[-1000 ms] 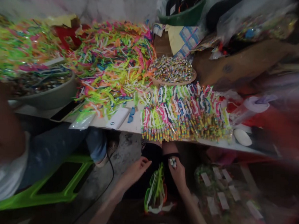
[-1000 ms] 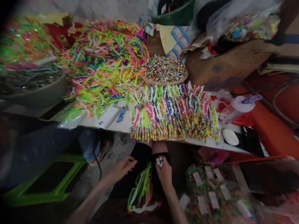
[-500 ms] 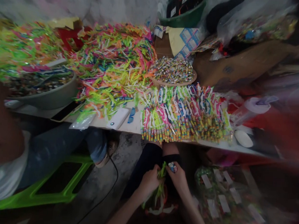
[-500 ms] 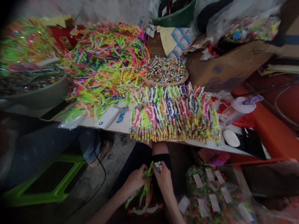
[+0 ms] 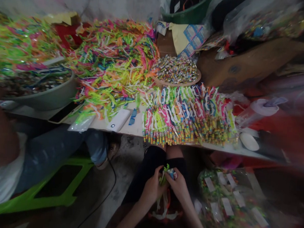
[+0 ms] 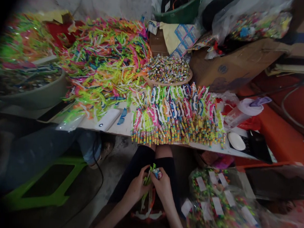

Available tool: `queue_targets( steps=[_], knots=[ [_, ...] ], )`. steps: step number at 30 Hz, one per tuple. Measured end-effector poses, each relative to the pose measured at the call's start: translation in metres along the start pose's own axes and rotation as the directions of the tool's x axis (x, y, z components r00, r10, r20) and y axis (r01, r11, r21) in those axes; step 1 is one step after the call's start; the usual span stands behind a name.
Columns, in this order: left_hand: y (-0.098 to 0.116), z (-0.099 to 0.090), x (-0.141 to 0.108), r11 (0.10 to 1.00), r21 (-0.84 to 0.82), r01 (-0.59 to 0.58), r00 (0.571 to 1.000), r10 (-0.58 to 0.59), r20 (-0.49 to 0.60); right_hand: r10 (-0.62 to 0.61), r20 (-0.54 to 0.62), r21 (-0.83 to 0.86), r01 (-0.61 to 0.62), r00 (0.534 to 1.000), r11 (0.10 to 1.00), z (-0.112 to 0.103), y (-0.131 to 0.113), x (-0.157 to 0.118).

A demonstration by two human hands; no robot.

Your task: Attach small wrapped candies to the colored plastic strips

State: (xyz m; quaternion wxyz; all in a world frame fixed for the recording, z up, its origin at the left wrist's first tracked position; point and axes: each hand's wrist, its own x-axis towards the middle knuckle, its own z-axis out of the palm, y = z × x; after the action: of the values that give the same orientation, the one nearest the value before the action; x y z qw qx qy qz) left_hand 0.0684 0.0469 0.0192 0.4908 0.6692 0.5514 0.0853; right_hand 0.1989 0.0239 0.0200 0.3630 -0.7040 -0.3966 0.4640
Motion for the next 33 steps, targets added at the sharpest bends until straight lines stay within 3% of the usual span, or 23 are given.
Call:
queue_targets(
  steps=[6,10,13,17,19,23,27,30,33],
  knots=[
    [-0.006,0.001,0.002,0.999,0.028,-0.037,0.999,0.035,0.039,-0.009,0.05,-0.017,0.01,0.999,1.0,0.0,-0.003,-0.002],
    [-0.01,0.002,0.004,0.999,0.035,0.0,1.0,0.0,0.019,0.027,0.189,0.035,-0.034,0.982,0.999,-0.005,-0.007,-0.002],
    [-0.007,0.001,0.005,0.998,-0.053,0.023,0.999,-0.024,-0.022,0.048,0.259,0.121,-0.082,0.965,0.989,-0.012,-0.004,0.001],
    [0.003,-0.001,0.012,0.911,-0.411,-0.032,0.999,0.014,-0.048,-0.008,0.2,0.129,-0.018,0.98,0.991,-0.026,-0.003,0.008],
    [0.009,-0.002,0.016,0.861,-0.506,-0.053,0.998,0.036,-0.043,-0.036,0.19,0.084,0.02,0.981,0.996,-0.036,-0.009,0.01],
    [0.025,-0.01,0.023,0.791,-0.602,-0.108,0.994,0.104,-0.041,-0.04,0.223,0.014,0.038,0.974,0.999,-0.055,-0.03,0.01],
    [0.039,-0.021,0.03,0.681,-0.729,-0.069,0.997,0.066,-0.033,-0.009,0.194,0.019,0.005,0.981,1.0,-0.063,-0.043,0.012],
    [0.044,-0.028,0.037,0.67,-0.739,-0.071,0.997,0.079,-0.023,-0.001,0.153,0.043,-0.006,0.988,0.999,-0.065,-0.046,0.014],
    [0.05,-0.039,0.04,0.706,-0.699,-0.116,0.98,0.195,0.034,-0.048,0.109,0.036,0.044,0.993,0.998,-0.068,-0.054,0.012]
  ],
)
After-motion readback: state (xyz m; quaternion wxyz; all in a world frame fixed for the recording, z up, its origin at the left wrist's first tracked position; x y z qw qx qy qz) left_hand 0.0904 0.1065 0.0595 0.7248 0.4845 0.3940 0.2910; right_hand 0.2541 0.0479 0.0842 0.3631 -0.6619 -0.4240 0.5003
